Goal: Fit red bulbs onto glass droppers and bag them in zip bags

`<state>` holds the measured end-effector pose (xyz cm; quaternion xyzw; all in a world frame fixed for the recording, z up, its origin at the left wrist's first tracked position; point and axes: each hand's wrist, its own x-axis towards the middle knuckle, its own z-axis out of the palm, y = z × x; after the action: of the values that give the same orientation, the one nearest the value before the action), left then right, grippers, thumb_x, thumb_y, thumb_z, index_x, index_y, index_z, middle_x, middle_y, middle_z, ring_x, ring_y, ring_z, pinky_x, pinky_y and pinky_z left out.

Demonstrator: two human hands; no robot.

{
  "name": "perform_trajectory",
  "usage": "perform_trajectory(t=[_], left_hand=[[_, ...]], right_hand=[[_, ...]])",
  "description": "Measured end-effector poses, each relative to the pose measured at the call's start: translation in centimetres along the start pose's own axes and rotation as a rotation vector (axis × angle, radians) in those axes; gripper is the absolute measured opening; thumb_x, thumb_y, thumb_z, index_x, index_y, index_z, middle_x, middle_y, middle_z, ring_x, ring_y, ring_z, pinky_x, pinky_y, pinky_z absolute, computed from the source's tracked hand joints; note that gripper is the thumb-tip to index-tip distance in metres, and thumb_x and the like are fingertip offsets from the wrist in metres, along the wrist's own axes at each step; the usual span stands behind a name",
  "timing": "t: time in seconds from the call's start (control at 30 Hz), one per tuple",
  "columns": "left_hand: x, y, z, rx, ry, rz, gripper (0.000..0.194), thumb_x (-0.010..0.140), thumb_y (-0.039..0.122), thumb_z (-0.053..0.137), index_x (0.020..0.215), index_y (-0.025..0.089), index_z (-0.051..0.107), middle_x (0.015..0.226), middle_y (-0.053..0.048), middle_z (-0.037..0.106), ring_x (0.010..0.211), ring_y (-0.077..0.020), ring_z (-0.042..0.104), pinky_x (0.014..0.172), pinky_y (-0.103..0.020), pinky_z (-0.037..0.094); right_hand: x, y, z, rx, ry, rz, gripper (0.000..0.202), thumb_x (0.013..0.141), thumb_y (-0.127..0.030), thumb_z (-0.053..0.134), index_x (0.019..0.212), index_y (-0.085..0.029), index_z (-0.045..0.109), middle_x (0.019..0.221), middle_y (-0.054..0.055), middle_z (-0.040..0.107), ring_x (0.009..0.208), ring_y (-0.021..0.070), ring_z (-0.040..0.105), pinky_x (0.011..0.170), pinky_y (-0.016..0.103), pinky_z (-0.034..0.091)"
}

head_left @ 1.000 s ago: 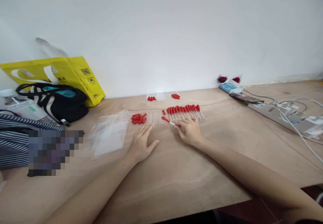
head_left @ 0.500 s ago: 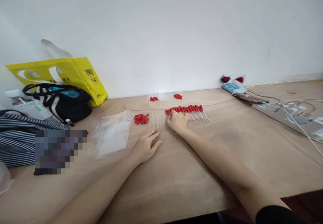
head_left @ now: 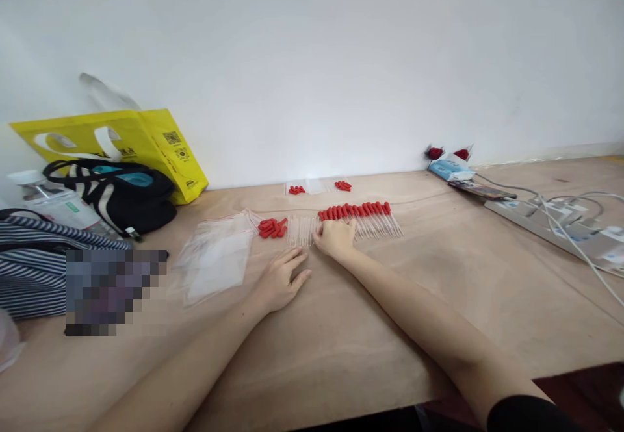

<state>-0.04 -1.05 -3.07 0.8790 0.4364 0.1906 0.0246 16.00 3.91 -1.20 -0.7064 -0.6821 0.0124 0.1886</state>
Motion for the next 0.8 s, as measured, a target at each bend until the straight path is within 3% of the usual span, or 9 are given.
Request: perform_trajectory(t=[0.33, 0.5, 0.67, 0.8], left_hand=[[-0.1, 0.1, 0.0, -0.002, 0.020, 0.012, 0.037, 0.083, 0.034, 0.045, 0.112, 0.013, 0.058, 0.121, -0.014, 0.053, 0.112, -0.0247, 0.049, 0.093, -0.041, 0.042], [0.2, -1.3, 0.1, 0.043, 0.217, -0.031, 0.031, 0.077, 0.031, 0.053, 0.101, 0.014, 0.062, 0.113, -0.014, 0.054, 0.106, -0.0281, 0.049, 0.090, -0.045, 0.041], [0.5, -3.9, -0.2, 0.122, 0.383, -0.081, 0.023, 0.075, 0.028, 0.055, 0.095, 0.020, 0.062, 0.101, -0.009, 0.055, 0.096, -0.0266, 0.049, 0.086, -0.043, 0.042], [0.6, -4.3, -0.8, 0.273, 0.442, -0.244, 0.023, 0.072, 0.027, 0.057, 0.093, 0.021, 0.064, 0.099, -0.009, 0.053, 0.095, -0.0287, 0.046, 0.081, -0.043, 0.041]], right_hand=[[0.3, -0.9, -0.5, -0.035, -0.091, 0.042, 0.029, 0.078, -0.031, 0.045, 0.077, -0.012, 0.066, 0.082, 0.016, 0.067, 0.078, 0.0242, 0.060, 0.084, 0.042, 0.020], [0.0, -0.7, -0.7, -0.033, -0.063, 0.008, 0.028, 0.077, -0.031, 0.046, 0.076, -0.012, 0.066, 0.079, 0.014, 0.067, 0.077, 0.0236, 0.060, 0.082, 0.040, 0.022], [-1.5, 2.0, -1.2, 0.041, -0.003, -0.156, 0.027, 0.080, -0.034, 0.046, 0.076, -0.016, 0.065, 0.077, 0.009, 0.067, 0.079, 0.0213, 0.057, 0.076, 0.034, 0.028], [-3.6, 6.1, -1.5, 0.163, 0.041, -0.399, 0.018, 0.080, -0.030, 0.052, 0.074, -0.018, 0.063, 0.077, 0.004, 0.066, 0.077, 0.0177, 0.054, 0.070, 0.029, 0.028]])
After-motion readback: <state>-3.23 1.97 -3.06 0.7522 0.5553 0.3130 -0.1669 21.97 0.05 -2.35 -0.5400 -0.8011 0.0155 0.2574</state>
